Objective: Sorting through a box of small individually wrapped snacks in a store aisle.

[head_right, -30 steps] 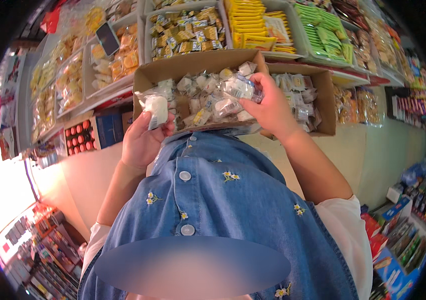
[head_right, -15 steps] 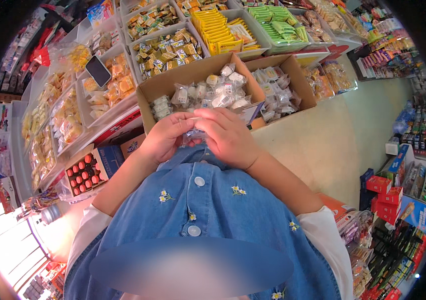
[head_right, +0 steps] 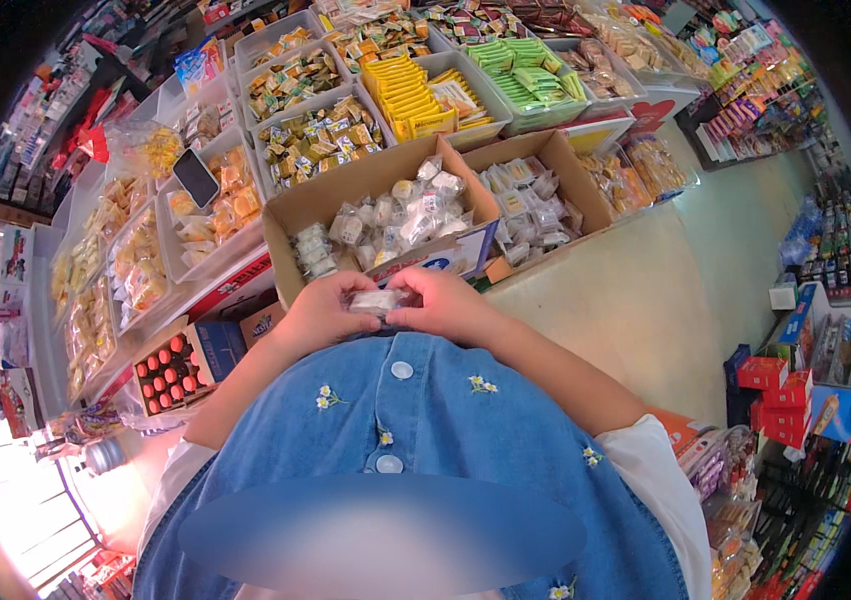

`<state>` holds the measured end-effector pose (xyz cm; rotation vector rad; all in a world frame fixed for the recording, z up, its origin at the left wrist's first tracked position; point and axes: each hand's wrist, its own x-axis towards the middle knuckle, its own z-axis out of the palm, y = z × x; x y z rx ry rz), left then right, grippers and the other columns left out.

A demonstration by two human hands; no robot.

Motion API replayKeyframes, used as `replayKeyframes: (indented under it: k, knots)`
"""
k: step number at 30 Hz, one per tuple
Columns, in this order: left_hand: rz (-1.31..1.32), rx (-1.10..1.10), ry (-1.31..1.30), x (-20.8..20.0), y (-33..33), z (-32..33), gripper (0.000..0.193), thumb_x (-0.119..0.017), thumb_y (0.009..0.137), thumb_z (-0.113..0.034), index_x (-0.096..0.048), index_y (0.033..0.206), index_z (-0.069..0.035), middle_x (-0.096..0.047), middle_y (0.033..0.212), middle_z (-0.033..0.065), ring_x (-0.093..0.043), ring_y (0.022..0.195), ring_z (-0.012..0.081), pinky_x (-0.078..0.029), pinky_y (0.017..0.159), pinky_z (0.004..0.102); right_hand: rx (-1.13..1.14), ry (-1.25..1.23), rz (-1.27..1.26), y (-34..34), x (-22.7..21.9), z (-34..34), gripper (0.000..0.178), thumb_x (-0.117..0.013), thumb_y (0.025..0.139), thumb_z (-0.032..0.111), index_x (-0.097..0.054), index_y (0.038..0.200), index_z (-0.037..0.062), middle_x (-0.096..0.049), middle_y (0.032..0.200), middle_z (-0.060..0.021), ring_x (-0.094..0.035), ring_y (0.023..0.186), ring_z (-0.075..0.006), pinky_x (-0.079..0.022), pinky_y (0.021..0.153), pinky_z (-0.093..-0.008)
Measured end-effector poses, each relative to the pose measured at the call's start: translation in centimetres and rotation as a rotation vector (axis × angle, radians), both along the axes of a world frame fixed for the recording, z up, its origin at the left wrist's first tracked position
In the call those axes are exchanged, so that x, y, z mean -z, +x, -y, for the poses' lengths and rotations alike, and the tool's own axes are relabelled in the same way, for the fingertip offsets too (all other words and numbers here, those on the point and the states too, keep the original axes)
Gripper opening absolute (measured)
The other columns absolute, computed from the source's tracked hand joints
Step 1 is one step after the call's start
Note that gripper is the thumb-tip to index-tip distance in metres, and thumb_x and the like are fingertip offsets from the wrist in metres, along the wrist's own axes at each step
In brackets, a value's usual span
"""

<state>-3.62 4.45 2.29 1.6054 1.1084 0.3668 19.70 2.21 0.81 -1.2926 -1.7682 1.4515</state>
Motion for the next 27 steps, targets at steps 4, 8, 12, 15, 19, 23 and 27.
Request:
replayKeyframes:
  k: [4, 8, 12, 15, 19, 23, 27]
  knots:
    - [-0.094, -0.242, 0.167, 0.9, -0.2, 0.3, 0.042, -0.080, 0.073, -0.022, -0.066, 0.107, -0.001, -0.069, 0.094, 0.0095, -0.065, 0.085, 0.0185, -0.051, 0.079, 0.0327, 0.114, 0.005, 0.065, 5.7, 2.2, -3.5, 0.043, -0.071, 0.085, 0.030, -0.061, 0.115, -0.0003, -0.069, 0.100, -0.0141, -0.067, 0.090, -0.0221, -0.052, 0.080, -0.0352]
    - [0.078, -0.947, 0.241, 5.4, -3.5, -1.3, 0.038, -0.078, 0.076, -0.023, -0.069, 0.104, 0.000, -0.066, 0.106, 0.0131, -0.062, 0.094, 0.0216, -0.048, 0.086, 0.0328, 0.235, 0.090, 0.428, 13.0, 2.9, -9.8, 0.050, -0.068, 0.087, 0.037, -0.061, 0.115, -0.0036, -0.069, 0.100, -0.0163, -0.066, 0.091, -0.0260, -0.052, 0.082, -0.0364]
    - [-0.410, -1.061, 0.507, 7.3, -3.9, -1.8, 0.044, -0.078, 0.074, -0.031, -0.070, 0.106, -0.002, -0.050, 0.138, 0.0197, -0.054, 0.121, 0.0299, -0.040, 0.103, 0.0378, 0.156, 0.005, 0.496, 14.8, 5.8, -15.6, 0.054, -0.066, 0.088, 0.040, -0.061, 0.116, -0.0056, -0.069, 0.104, -0.0184, -0.066, 0.099, -0.0287, -0.052, 0.082, -0.0369]
    - [-0.610, -0.991, 0.313, 9.0, -2.3, -1.4, 0.049, -0.078, 0.072, -0.037, -0.072, 0.108, -0.005, -0.039, 0.149, 0.0222, -0.047, 0.129, 0.0343, -0.037, 0.109, 0.0404, 0.090, -0.158, 0.568, 13.8, 9.8, -18.4, 0.056, -0.067, 0.087, 0.040, -0.061, 0.118, -0.0066, -0.068, 0.108, -0.0204, -0.066, 0.102, -0.0293, -0.052, 0.084, -0.0380]
    - [-0.708, -0.994, 0.215, 8.9, -1.8, 0.0, 0.047, -0.079, 0.071, -0.037, -0.073, 0.107, -0.007, -0.037, 0.151, 0.0196, -0.048, 0.130, 0.0330, -0.039, 0.107, 0.0397, 0.153, -0.373, 0.467, 12.0, 15.2, -19.6, 0.045, -0.068, 0.085, 0.029, -0.065, 0.114, -0.0052, -0.068, 0.110, -0.0209, -0.068, 0.099, -0.0299, -0.053, 0.084, -0.0393]
    - [-0.473, -1.100, -0.101, 7.1, -1.7, -0.2, 0.041, -0.077, 0.073, -0.034, -0.074, 0.101, -0.004, -0.070, 0.108, 0.0172, -0.067, 0.098, 0.0289, -0.050, 0.086, 0.0386, -0.708, 0.215, 1.273, 10.7, 13.3, -20.0, 0.021, -0.064, 0.076, 0.007, -0.075, 0.092, 0.0004, -0.071, 0.098, -0.0176, -0.070, 0.086, -0.0316, -0.057, 0.079, -0.0407]
    - [-0.562, -1.092, 0.114, 9.5, -1.9, 0.7, 0.040, -0.077, 0.074, -0.032, -0.073, 0.101, -0.003, -0.073, 0.089, 0.0141, -0.069, 0.083, 0.0257, -0.051, 0.078, 0.0369, -0.683, 0.367, 1.249, 11.0, 8.0, -18.2, 0.023, -0.064, 0.081, 0.018, -0.074, 0.094, 0.0012, -0.070, 0.094, -0.0195, -0.068, 0.092, -0.0356, -0.055, 0.079, -0.0438]
